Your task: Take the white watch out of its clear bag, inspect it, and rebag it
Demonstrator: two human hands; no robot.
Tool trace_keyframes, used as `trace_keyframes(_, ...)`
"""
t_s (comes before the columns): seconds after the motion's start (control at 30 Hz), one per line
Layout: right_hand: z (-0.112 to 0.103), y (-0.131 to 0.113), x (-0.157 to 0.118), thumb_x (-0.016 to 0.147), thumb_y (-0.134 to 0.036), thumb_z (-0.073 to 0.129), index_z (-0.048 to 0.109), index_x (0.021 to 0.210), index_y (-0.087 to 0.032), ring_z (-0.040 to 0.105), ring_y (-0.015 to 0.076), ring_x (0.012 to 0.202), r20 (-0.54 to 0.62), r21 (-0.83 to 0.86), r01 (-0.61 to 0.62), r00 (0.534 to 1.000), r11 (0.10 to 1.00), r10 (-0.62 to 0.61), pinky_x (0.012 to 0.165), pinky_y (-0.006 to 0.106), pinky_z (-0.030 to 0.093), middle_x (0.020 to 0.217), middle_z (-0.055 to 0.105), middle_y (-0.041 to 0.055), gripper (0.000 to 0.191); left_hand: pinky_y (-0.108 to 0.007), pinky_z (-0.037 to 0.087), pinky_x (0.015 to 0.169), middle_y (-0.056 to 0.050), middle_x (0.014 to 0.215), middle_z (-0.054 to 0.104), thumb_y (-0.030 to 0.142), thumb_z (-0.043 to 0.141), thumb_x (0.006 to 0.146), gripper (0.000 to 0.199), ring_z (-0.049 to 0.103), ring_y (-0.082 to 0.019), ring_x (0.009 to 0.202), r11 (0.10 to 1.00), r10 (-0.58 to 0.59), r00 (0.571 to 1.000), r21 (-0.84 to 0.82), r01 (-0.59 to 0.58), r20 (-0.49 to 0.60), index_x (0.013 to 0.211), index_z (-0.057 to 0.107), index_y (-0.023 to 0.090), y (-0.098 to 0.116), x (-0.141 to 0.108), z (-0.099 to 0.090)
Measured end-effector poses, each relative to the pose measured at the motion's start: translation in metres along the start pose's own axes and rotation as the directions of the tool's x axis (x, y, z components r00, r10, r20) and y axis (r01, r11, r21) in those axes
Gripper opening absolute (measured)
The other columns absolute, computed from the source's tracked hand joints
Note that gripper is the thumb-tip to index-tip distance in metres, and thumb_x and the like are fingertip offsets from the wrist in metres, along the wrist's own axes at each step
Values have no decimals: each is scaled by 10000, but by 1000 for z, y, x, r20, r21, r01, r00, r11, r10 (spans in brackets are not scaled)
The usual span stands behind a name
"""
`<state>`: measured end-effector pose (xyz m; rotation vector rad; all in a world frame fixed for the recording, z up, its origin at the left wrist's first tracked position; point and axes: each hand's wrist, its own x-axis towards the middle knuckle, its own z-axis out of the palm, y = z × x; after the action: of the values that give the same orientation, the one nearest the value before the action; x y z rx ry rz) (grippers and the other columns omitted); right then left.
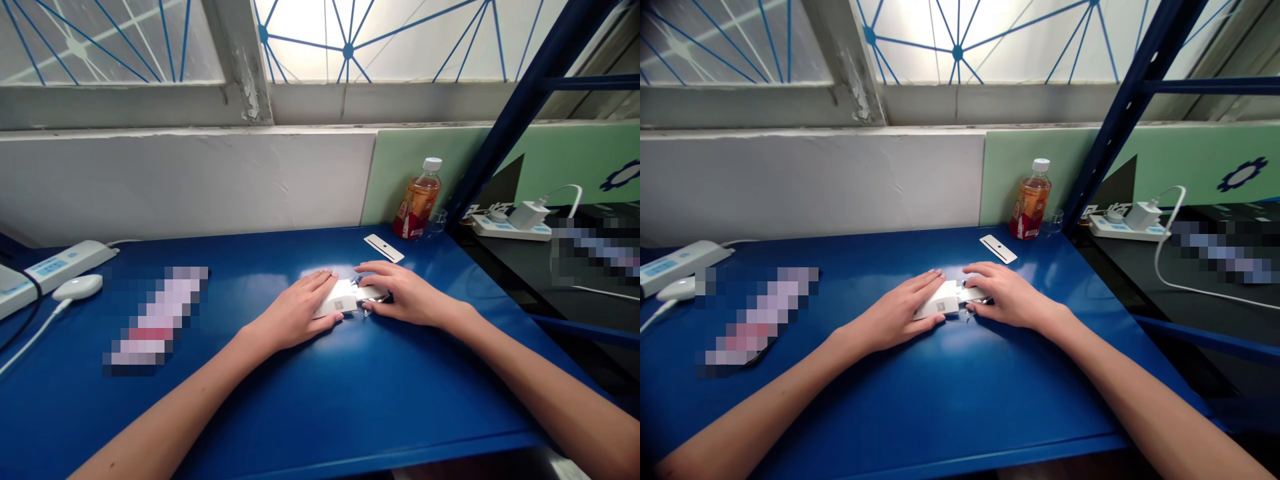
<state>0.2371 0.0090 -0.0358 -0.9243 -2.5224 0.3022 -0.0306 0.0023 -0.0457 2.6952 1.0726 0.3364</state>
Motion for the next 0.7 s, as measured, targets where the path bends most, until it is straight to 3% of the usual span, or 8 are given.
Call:
trace_keyframes(0.13,-14,3,-1,818,-288,658,687,981,-214,657,270,956,-40,-61,-30,999,998,27,832,403,525,982,717,87,181,-430,312,1138,-136,1486,458,496,506,949,610,380,-283,1404,999,12,1000,-39,-12,-8,1456,400,176,0,1,-1)
trace_keyframes(0.23,-22,5,-2,830,-295,646,677,938,-209,658,245,848,-174,-55,-109,980,993,98,756,366,511,900,710,69,142,-423,311,1139,-141,1488,454,488,513,949,614,376,-282,1406,999,8,1000,-46,-8,-5,1456,404,159,0,1,-2)
trace_keyframes(0.33,-26,4,-3,821,-343,686,657,853,-208,647,209,755,-347,129,-186,912,974,220,696,327,492,831,699,42,142,-437,311,1138,-148,1502,432,499,520,942,638,360,-292,1413,999,3,1000,-42,-3,-5,1465,395,155,0,0,-2)
trace_keyframes(0.4,-24,4,-2,792,-409,728,643,767,-203,605,178,652,-396,292,-233,853,928,339,609,297,460,723,664,15,224,-444,309,1139,-148,1515,412,509,515,942,648,350,-295,1418,999,-2,1000,-36,2,-2,1472,384,160,0,-1,-2)
trace_keyframes(0.47,-20,4,0,751,-461,761,624,695,-196,541,147,564,-378,460,-266,805,847,458,536,276,415,625,602,-10,304,-448,305,1141,-147,1521,403,509,505,947,647,340,-294,1423,999,-8,1000,-38,8,5,1477,375,161,1,-2,-2)
trace_keyframes(0.53,-14,5,2,721,-502,775,601,670,-193,512,130,528,-302,655,-252,777,713,553,518,270,413,597,562,-24,358,-454,302,1144,-157,1518,404,504,506,946,652,329,-300,1428,999,-10,1000,-38,11,11,1476,373,149,2,-2,-3)
trace_keyframes(0.6,-9,6,4,723,-556,753,582,692,-201,560,145,563,-190,834,-194,779,517,598,555,286,467,644,584,-13,395,-459,304,1143,-171,1515,404,504,512,942,662,321,-308,1431,999,-7,1000,-36,7,13,1474,372,136,4,-2,-3)
trace_keyframes(0.7,-6,5,7,782,-599,675,569,737,-220,681,221,834,-73,959,-105,809,265,583,744,350,552,840,677,43,396,-460,310,1139,-182,1512,403,518,503,943,672,325,-312,1429,999,6,1000,-33,-6,2,1476,358,137,5,-2,-2)
